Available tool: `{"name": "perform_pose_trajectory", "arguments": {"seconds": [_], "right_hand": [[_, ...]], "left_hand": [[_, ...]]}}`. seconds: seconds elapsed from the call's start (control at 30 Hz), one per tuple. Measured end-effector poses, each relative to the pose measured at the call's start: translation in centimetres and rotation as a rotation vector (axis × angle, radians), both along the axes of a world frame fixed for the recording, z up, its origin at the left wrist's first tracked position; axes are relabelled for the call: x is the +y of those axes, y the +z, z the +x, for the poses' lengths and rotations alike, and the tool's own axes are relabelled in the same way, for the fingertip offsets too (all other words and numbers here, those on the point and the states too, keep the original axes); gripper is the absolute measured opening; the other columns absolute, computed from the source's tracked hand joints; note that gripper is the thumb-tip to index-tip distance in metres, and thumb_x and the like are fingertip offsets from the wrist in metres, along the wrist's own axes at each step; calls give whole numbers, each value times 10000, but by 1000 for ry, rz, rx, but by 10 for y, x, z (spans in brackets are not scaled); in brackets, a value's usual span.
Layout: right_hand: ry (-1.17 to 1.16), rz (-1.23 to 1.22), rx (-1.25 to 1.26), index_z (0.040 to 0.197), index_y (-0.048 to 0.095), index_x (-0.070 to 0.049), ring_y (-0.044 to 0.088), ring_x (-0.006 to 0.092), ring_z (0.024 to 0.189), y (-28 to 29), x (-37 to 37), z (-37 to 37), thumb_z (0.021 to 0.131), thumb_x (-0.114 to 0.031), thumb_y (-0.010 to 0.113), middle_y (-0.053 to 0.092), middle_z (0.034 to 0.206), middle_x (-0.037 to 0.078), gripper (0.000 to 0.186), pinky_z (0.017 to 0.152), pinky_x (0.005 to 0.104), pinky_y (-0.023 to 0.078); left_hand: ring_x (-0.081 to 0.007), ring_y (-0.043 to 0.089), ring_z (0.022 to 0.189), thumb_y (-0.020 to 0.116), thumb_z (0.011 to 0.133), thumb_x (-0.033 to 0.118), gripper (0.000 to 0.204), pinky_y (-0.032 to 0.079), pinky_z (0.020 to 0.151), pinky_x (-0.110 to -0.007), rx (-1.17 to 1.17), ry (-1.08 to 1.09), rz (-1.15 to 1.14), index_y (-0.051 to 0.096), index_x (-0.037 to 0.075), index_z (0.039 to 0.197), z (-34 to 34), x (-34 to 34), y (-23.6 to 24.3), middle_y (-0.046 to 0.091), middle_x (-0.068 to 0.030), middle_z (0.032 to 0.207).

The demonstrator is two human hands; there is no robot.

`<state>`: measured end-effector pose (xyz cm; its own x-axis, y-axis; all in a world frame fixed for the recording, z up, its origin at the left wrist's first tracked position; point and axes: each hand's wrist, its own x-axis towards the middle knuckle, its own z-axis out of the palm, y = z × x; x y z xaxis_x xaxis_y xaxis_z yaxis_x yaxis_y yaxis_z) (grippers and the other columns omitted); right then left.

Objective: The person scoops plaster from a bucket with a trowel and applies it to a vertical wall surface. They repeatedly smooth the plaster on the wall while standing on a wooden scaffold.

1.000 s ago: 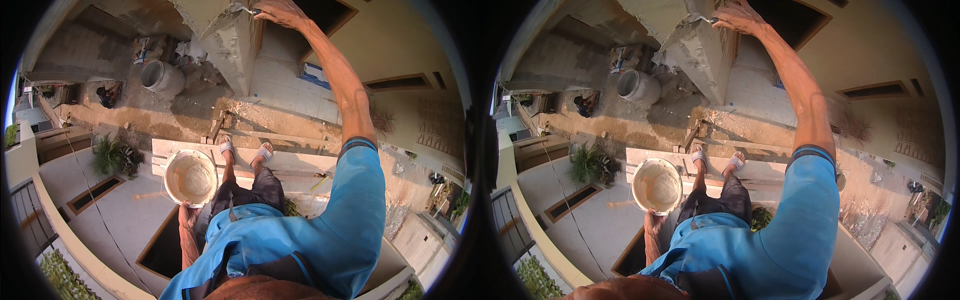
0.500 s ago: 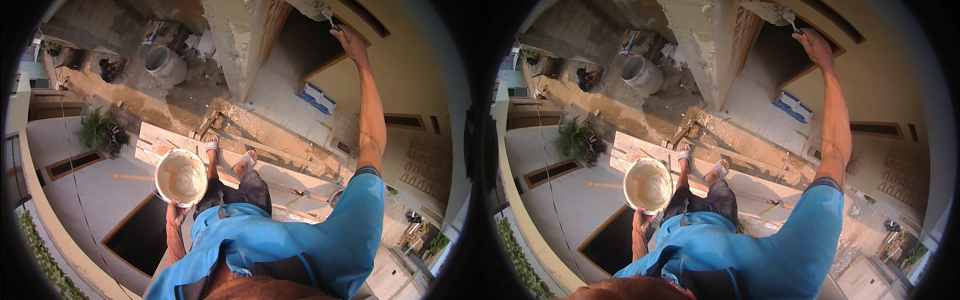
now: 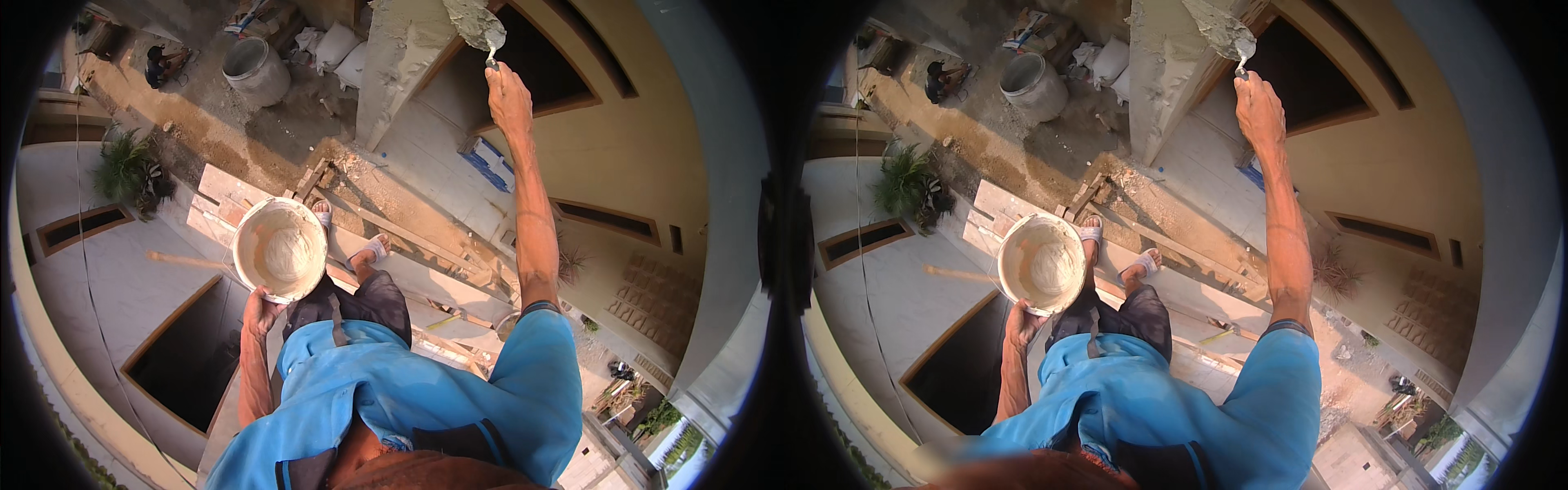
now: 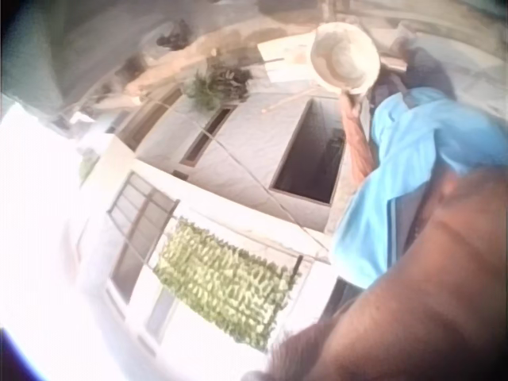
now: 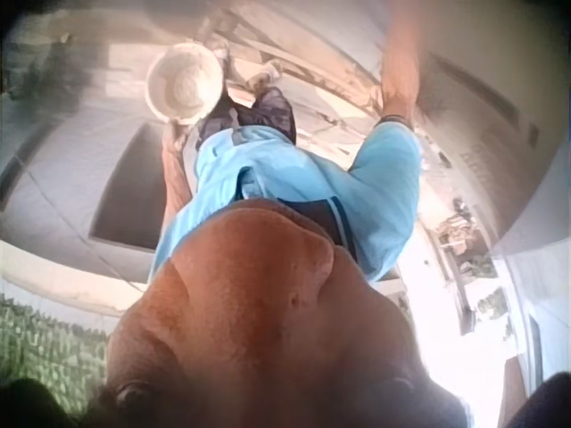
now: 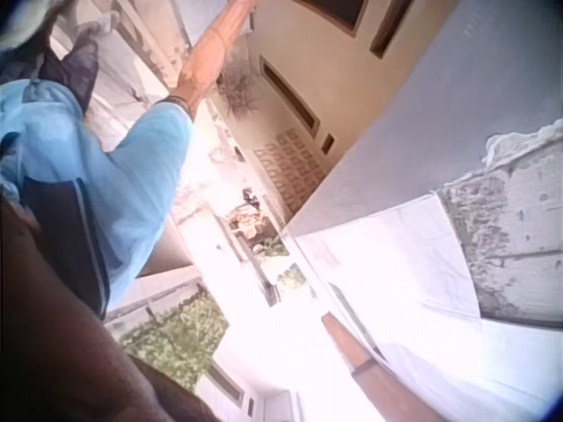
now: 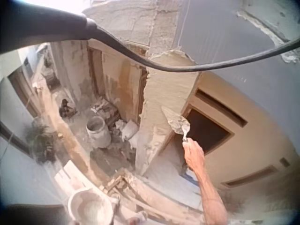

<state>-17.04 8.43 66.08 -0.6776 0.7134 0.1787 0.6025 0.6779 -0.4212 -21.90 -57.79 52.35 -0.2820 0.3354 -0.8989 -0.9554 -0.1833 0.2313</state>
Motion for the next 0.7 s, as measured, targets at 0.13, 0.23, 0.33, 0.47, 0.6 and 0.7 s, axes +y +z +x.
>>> {"name": "perform_pose_trajectory", "arguments": {"seconds": [0.13, 0.23, 0.33, 0.47, 0.6, 0.7], "right_hand": [[-3, -53, -208, 1171, 608, -38, 660, 477, 1003, -88, -6, -1, 1067, -353, 502, 652, 1086, 228, 348, 846, 565, 547], [11, 28, -255, 1125, 607, -34, 681, 446, 977, -114, -7, -1, 1060, -338, 523, 653, 1054, 206, 323, 804, 555, 557], [40, 163, -249, 1130, 608, -41, 692, 405, 928, -87, -7, -1, 1059, -326, 537, 650, 1013, 184, 302, 768, 534, 562], [-21, 365, -122, 1203, 631, -83, 697, 376, 905, 26, -5, 4, 1059, -360, 558, 675, 1020, 130, 320, 744, 504, 564], [-60, 473, -62, 1234, 624, -73, 694, 339, 893, 117, -31, 20, 1068, -361, 542, 677, 1014, 121, 342, 735, 487, 561], [-124, 409, 78, 1255, 674, -91, 673, 273, 842, 144, -38, 31, 1065, -419, 560, 680, 977, 89, 396, 753, 430, 539]], "left_hand": [[-421, 620, 1225, 513, 866, -13, 534, 566, 1000, -624, -41, -1, -40, 412, -57, 1388, -4, -9, 0, 555, -240, 1387], [-405, 647, 1188, 515, 887, 1, 470, 583, 976, -612, -27, -16, -70, 451, -40, 1351, -10, -10, 1, 582, -227, 1359], [-395, 648, 1192, 519, 909, 19, 425, 587, 974, -598, -39, -6, -102, 477, -36, 1329, -12, -22, -9, 593, -220, 1351], [-404, 677, 1143, 504, 928, 22, 449, 619, 926, -579, -28, 35, -48, 440, -60, 1364, -10, -29, -27, 605, -253, 1316], [-416, 644, 1202, 500, 924, 26, 480, 587, 978, -599, -14, 30, 12, 425, -78, 1387, -12, -20, -22, 572, -266, 1365], [-420, 644, 1200, 497, 918, 27, 500, 583, 988, -595, -39, 19, 109, 410, -101, 1392, -18, -17, -25, 567, -268, 1374]]}}
